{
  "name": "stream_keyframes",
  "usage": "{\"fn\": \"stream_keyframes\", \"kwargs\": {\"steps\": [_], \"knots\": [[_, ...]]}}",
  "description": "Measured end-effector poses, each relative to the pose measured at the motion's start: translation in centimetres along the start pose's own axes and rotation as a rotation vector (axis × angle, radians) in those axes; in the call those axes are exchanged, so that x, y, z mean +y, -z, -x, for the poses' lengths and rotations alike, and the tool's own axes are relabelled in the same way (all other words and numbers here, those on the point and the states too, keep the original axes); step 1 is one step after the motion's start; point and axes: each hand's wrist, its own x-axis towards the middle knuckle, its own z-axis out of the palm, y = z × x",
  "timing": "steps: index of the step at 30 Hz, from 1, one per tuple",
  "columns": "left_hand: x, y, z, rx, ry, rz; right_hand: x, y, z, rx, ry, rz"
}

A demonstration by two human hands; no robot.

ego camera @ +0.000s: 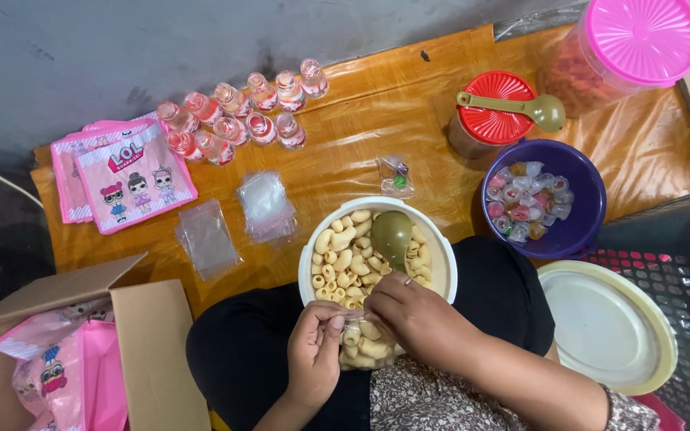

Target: Scooping puffed snacks from a large bowl into small plastic bags using a green scoop.

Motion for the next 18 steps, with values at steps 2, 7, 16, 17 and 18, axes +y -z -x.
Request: {"fn": "stream_keyframes", "kwargs": {"steps": [2, 7, 16, 17, 18], "knots": [[-0.5, 0.0, 0.1, 0.006, 0.002, -0.011, 0.5, -0.3, 0.5, -0.003, 0.011, 0.043], [-1.5, 0.0, 0.3, 0.002, 0.017, -0.039, 1.9, -1.0, 1.5, -0.075, 0.011, 0.132], [-2.2, 0.3, 0.3, 0.007, 0.089, -0.041, 4.2, -1.9, 2.6, -0.146, 0.049, 0.2], [-2.3, 0.4, 0.3, 0.011, 0.109, -0.034, 4.4, -1.9, 2.7, -0.128, 0.095, 0.247], [-2.3, 0.4, 0.3, 0.014, 0.13, -0.027, 4.7, -1.9, 2.8, -0.11, 0.14, 0.295]]}}
